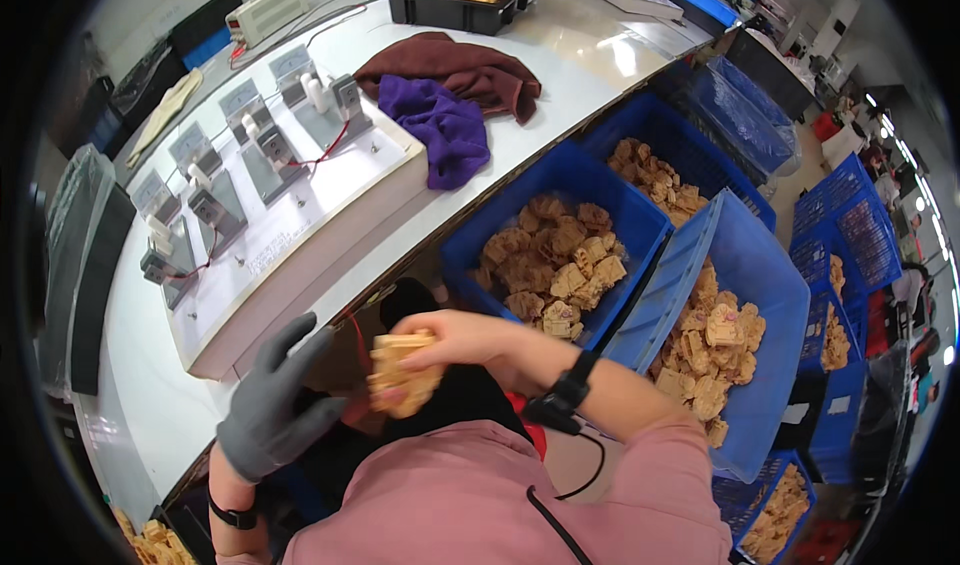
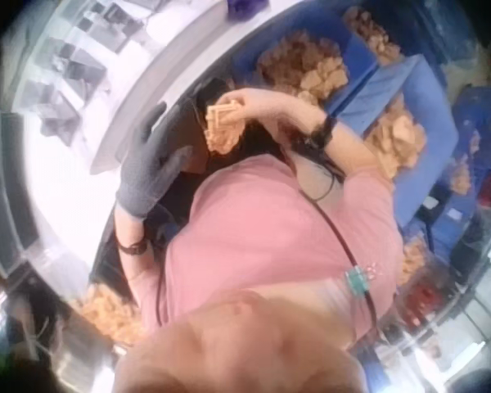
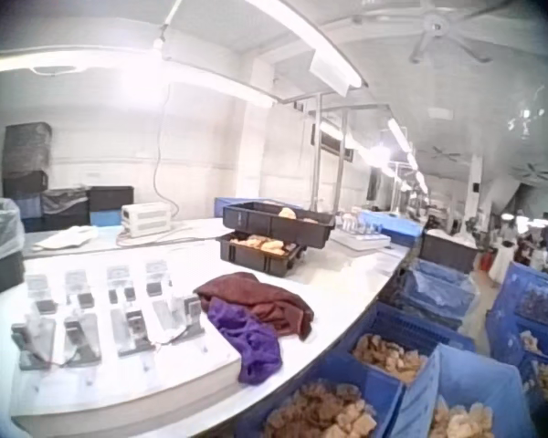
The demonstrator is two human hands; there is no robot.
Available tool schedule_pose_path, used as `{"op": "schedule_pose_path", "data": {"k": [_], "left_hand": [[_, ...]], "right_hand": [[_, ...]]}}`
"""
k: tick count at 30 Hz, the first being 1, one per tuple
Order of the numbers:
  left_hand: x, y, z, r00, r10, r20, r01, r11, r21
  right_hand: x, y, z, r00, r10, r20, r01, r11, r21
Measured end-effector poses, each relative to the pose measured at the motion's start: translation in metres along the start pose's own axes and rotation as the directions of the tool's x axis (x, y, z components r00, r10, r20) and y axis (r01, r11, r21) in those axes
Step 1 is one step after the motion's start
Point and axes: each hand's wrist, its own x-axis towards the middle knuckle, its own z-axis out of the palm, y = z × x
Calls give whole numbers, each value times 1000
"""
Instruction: Testing plastic toy components on a circuit-testing jig.
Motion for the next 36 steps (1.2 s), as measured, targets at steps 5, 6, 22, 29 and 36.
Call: {"op": "schedule_pose_path", "data": {"k": [5,6,22,29,36], "left_hand": [[-56,-26,-19,841,-371,-393,219,899,-379],[-72,-40,-19,778,-403,-482,245,901,-359],[-192,-158,-9,421,-610,-671,773,629,-87],[-183,-161,-11,433,-620,-654,878,456,148],[-175,-152,-30,460,-671,-582,874,459,161]], "right_hand": [[-57,93,-89,777,422,-467,-396,904,159],[-62,118,-106,694,366,-620,-379,918,117],[-42,-90,-104,820,-57,-570,-128,952,-280],[44,-86,-174,665,-613,-426,-217,386,-896],[18,26,-267,722,-299,-624,-366,600,-711]]}}
